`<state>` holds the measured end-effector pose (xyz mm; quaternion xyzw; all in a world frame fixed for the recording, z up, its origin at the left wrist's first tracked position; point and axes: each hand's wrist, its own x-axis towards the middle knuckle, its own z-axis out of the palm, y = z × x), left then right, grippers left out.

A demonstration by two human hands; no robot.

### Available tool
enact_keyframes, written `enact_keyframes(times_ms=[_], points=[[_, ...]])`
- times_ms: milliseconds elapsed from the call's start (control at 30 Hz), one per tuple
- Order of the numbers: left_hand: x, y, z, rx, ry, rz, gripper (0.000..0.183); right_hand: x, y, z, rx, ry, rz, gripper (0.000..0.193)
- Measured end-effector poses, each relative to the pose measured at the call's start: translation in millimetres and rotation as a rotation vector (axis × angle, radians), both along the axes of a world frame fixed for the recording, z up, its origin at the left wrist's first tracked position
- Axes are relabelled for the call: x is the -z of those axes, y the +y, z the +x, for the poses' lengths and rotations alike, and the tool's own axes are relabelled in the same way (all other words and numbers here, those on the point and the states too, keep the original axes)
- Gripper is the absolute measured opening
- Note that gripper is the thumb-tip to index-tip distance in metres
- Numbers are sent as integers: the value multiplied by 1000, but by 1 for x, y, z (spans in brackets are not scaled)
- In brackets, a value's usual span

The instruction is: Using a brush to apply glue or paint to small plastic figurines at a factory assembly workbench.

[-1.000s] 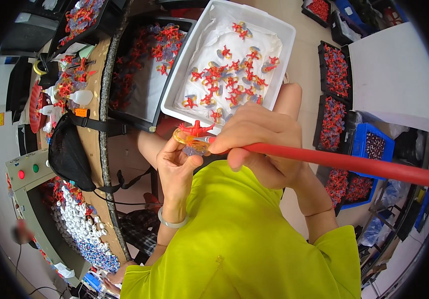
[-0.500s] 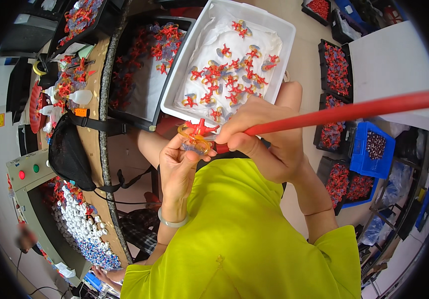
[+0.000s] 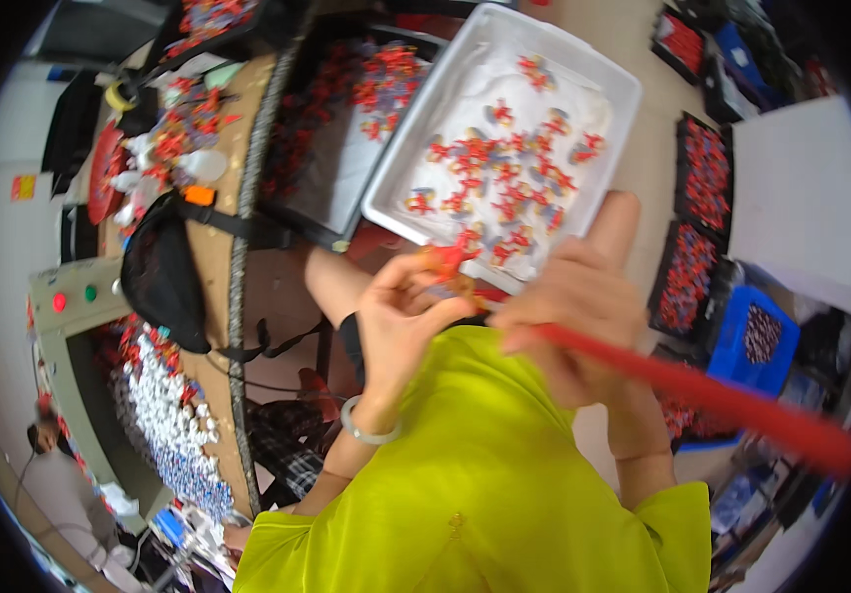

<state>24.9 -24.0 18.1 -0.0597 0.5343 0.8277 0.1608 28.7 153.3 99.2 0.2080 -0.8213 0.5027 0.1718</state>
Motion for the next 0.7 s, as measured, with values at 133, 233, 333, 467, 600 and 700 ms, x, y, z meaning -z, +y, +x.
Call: enact_keyframes(times_ms=[133,233,333,467,600,700], points=[[61,24,-35,93,396,-832,46,15,15,6,153,21,-205,35],[154,26,-51,203,463,-1027,46,33,24,6,226,-92,-278,34],[157,30,-73,190,563,-986,42,51,40,17,380,-159,-236,32],[161,2,-139,-85,569,-957,27,62,64,41,546,-200,-247,32],[192,-43,-234,-254,692,-1228,17,58,71,56,629,-235,-301,33],[232,-66,-282,146,643,-1459,33,51,65,60,635,-232,-299,33]])
